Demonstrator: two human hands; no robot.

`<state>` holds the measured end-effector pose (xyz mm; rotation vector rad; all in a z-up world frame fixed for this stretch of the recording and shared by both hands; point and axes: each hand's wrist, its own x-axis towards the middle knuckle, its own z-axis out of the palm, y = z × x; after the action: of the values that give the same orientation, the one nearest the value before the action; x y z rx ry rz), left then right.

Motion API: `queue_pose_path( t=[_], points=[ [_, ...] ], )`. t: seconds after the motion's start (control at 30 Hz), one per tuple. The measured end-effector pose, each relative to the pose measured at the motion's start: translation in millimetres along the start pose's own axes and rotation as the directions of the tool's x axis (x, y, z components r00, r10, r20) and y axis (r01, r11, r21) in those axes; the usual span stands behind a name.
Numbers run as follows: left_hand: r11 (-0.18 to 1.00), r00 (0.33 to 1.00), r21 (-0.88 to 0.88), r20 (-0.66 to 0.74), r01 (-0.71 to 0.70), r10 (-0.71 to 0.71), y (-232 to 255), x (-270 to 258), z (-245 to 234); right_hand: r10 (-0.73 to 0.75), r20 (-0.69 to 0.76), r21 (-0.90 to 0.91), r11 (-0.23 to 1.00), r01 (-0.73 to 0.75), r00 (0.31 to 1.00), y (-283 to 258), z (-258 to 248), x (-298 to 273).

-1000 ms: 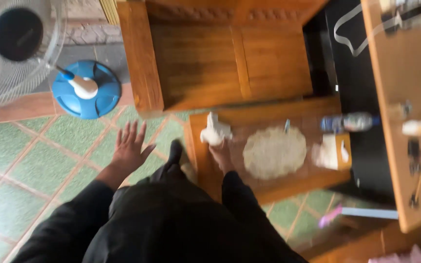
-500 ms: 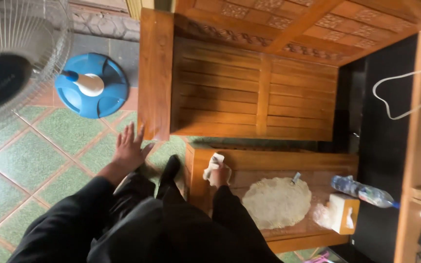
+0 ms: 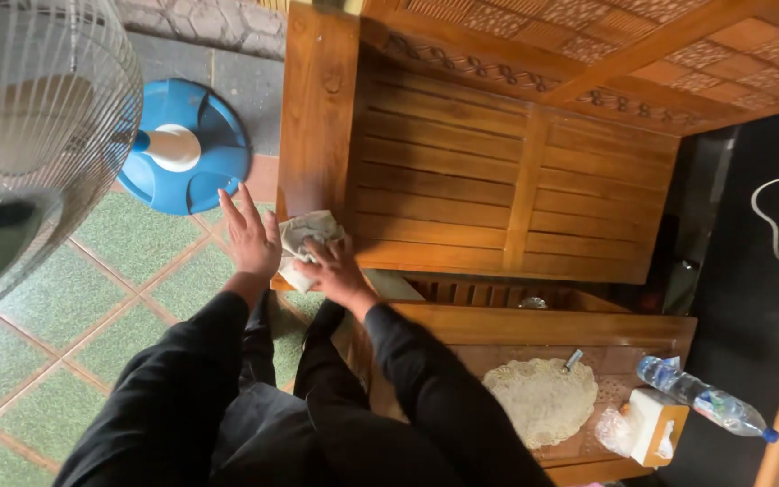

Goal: The person wipes a wooden desk with a cloth, moving a mallet, mug, and keys aside to clean around them. They then gather small boxes and packets from a shelf and the desk into a plastic bag and place the bag on a nearby surface.

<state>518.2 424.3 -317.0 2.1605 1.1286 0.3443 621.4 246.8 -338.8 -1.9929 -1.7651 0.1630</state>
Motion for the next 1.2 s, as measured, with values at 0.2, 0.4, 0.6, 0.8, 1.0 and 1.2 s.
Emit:
queue_pose_path(
  t=[0.2, 0.4, 0.6, 0.8, 1.0, 1.2],
  points=[
    [0.999, 0.997, -0.047, -0.083, -0.009, 0.005, -9.9, 9.8, 39.1, 0.089, 0.148, 0.135, 0.985, -0.109, 0.985, 80.2, 13.2, 49.6],
    [0.823, 0.913, 0.446, 0.36, -0.35, 0.193, -13.8, 1.7, 64.2, 0.065, 0.117, -0.013, 0.998, -0.064, 0.991, 166.6, -26.2, 181.1],
    [0.951, 0.962, 0.176, 0.152, -0.253, 0.228, -2.2, -2.7, 50.1, 0.46, -0.226, 0.192, 0.885, -0.424, 0.859, 266.8, -37.4, 309.3],
    [0.946, 0.958, 0.181, 0.153, -0.267, 0.241, -1.8, -1.7, 48.4, 0.321, -0.311, -0.043, 0.935, -0.351, 0.894, 269.2, -11.9, 284.4],
    [0.928, 0.948, 0.197, 0.105, -0.316, 0.301, -36.4, -8.7, 69.7, 0.366, -0.104, -0.011, 0.929, -0.369, 0.925, 154.7, 12.1, 195.0],
    [0.967, 0.986, -0.193, -0.055, -0.165, 0.157, -69.8, -31.4, 46.1, 0.392, -0.008, 0.002, 0.92, -0.392, 0.92, 21.2, 21.7, 73.4]
  ],
)
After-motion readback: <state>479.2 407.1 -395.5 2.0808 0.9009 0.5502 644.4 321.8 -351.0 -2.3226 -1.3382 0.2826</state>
